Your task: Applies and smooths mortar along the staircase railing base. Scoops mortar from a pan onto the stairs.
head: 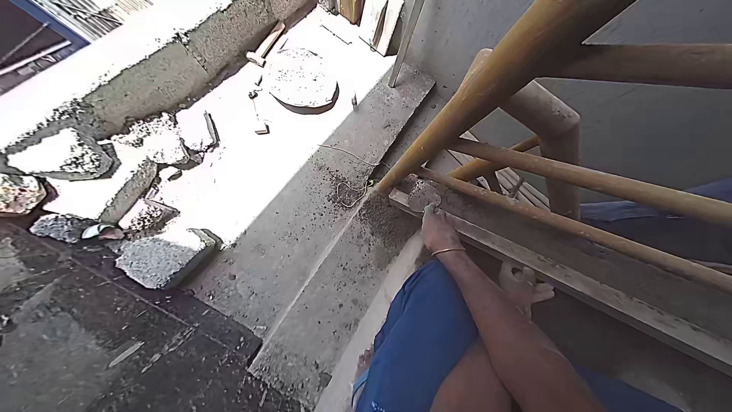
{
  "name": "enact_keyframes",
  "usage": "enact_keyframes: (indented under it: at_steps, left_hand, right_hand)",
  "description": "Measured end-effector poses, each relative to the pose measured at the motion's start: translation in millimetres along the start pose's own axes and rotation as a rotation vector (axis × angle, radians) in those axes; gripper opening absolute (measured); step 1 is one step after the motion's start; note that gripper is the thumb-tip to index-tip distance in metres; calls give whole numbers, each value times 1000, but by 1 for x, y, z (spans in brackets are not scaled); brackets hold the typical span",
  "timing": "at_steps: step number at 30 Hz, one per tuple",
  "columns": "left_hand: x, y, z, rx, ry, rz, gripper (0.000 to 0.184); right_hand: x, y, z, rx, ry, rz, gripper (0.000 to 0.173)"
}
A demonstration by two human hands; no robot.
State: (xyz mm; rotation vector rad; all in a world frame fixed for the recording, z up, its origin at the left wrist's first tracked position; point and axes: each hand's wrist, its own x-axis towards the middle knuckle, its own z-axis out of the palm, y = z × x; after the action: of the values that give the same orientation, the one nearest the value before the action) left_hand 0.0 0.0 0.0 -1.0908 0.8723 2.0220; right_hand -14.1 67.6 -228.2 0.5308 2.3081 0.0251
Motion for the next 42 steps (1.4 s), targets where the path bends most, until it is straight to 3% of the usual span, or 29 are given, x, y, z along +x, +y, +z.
enact_keyframes:
  at_steps: [2, 3, 4, 5, 7, 9, 10, 11, 13, 14, 15, 18, 19, 21, 23, 27, 30, 32, 39, 42]
  left_hand:
    - [-16, 11, -2, 117, -77, -345, 35]
    - [-18, 13, -4, 121, -88, -407, 36]
    - [-20, 13, -4, 88, -17, -321, 33]
    - [-17, 9, -1, 5, 129, -116, 27]
    - [-7, 4, 1, -104, 241, 78, 24]
    - [7, -5, 2, -72, 230, 17, 24]
    - [19, -20, 0, -19, 141, -112, 26]
    - [41, -58, -5, 10, -16, -229, 30]
    - [117, -213, -8, -90, -280, 42, 42]
    - [148, -265, -2, -93, -335, 66, 49]
    - [163, -287, 1, -22, -368, 21, 52]
    - [152, -271, -10, 304, -428, 41, 45]
    - [153, -266, -9, 298, -390, 67, 41]
    - [178, -295, 2, 143, -351, 101, 40]
    - [195, -316, 9, -4, -396, 31, 47]
    - [196, -310, 9, -149, -422, -149, 46]
    - [197, -310, 10, -138, -422, -137, 49]
    - [199, -313, 9, -115, -433, -140, 52]
    - [193, -304, 9, -91, -424, -166, 48]
    - [192, -304, 9, -101, -427, -171, 48]
  right_hand:
    - [-3, -12, 8, -41, -101, -130, 60]
    - [-10, -19, 8, -49, -154, -206, 54]
    - [-18, -25, 7, -62, -186, -272, 47]
    - [-25, -28, 6, -74, -205, -310, 45]
    - [-34, -24, 1, -73, -194, -301, 53]
    - [-30, -10, -9, -49, -146, -263, 54]
    - [-30, 1, -15, -26, -118, -257, 51]
    - [-32, 13, -19, -3, -90, -269, 49]
    - [-42, 40, -19, 12, 34, -362, 49]
    - [-45, 54, -14, 6, 123, -437, 49]
    - [-43, 69, -8, -12, 172, -495, 49]
    - [-24, 92, -20, -183, 74, -446, 55]
    - [-14, 92, -26, -249, 80, -403, 57]
    - [8, 97, -31, -316, 161, -387, 56]
    - [19, 100, -30, -353, 273, -441, 54]
    - [30, 102, -19, -378, 462, -603, 54]
    - [36, 93, -23, -458, 263, -428, 54]
    - [38, 92, -28, -468, 221, -383, 54]
    - [30, 99, -19, -335, 496, -655, 52]
    - [34, 88, -21, -402, 224, -401, 53]
